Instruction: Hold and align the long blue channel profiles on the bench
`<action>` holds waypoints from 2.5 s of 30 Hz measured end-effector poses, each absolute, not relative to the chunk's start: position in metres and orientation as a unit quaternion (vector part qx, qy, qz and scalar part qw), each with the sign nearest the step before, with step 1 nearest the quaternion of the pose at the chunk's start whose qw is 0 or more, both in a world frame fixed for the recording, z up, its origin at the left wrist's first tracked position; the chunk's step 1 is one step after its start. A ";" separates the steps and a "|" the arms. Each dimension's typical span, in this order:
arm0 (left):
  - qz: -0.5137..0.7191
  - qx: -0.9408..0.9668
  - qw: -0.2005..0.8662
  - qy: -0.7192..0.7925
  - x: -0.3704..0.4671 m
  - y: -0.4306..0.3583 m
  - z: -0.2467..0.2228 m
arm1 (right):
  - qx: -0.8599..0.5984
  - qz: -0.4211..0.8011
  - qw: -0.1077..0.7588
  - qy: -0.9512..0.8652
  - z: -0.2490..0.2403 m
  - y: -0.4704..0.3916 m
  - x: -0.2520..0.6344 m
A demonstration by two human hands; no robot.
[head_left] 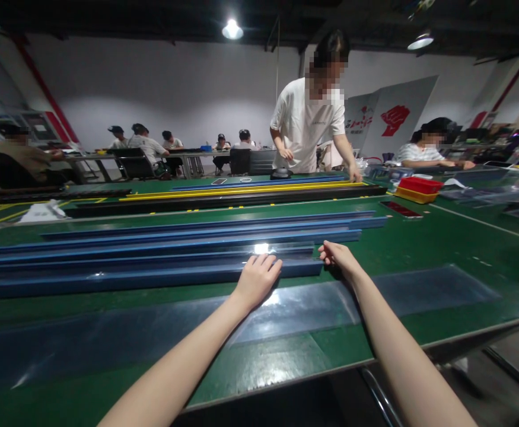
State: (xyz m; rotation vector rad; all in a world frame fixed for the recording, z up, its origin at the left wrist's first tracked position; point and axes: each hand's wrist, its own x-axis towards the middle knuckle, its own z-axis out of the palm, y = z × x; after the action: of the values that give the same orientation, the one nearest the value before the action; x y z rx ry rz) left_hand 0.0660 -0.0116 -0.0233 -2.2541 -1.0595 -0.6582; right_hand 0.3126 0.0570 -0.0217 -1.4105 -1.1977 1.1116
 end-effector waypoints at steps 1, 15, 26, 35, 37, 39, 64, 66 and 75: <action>-0.246 -0.840 0.280 -0.394 0.066 -0.012 -0.023 | -0.570 0.456 0.472 -0.494 -0.022 0.057 0.312; -0.238 -0.830 0.268 -0.428 0.069 -0.017 -0.020 | -0.520 0.425 0.432 -0.603 -0.022 0.054 0.310; -0.227 -0.811 0.276 -0.463 0.071 -0.019 -0.021 | -0.530 0.432 0.420 -0.597 -0.016 0.051 0.308; -0.231 -0.804 0.278 -0.472 0.071 -0.020 -0.021 | -0.537 0.441 0.419 -0.585 -0.018 0.054 0.309; -0.224 -0.805 0.283 -0.471 0.071 -0.020 -0.021 | -0.537 0.439 0.419 -0.586 -0.018 0.055 0.309; -0.217 -0.807 0.282 -0.471 0.071 -0.020 -0.021 | -0.538 0.438 0.420 -0.585 -0.019 0.055 0.309; -0.197 -0.820 0.258 -0.472 0.070 -0.019 -0.019 | -0.529 0.439 0.404 -0.603 -0.020 0.056 0.312; -0.197 -0.820 0.259 -0.471 0.070 -0.019 -0.019 | -0.528 0.439 0.404 -0.605 -0.020 0.056 0.312; -0.186 -0.822 0.251 -0.477 0.070 -0.020 -0.018 | -0.527 0.429 0.395 -0.618 -0.021 0.057 0.312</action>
State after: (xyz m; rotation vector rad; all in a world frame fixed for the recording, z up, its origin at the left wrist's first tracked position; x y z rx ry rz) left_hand 0.0700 -0.0197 -0.0178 -2.2361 -1.2986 -0.5054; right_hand 0.3118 0.0566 -0.0211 -1.3371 -1.5658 1.0870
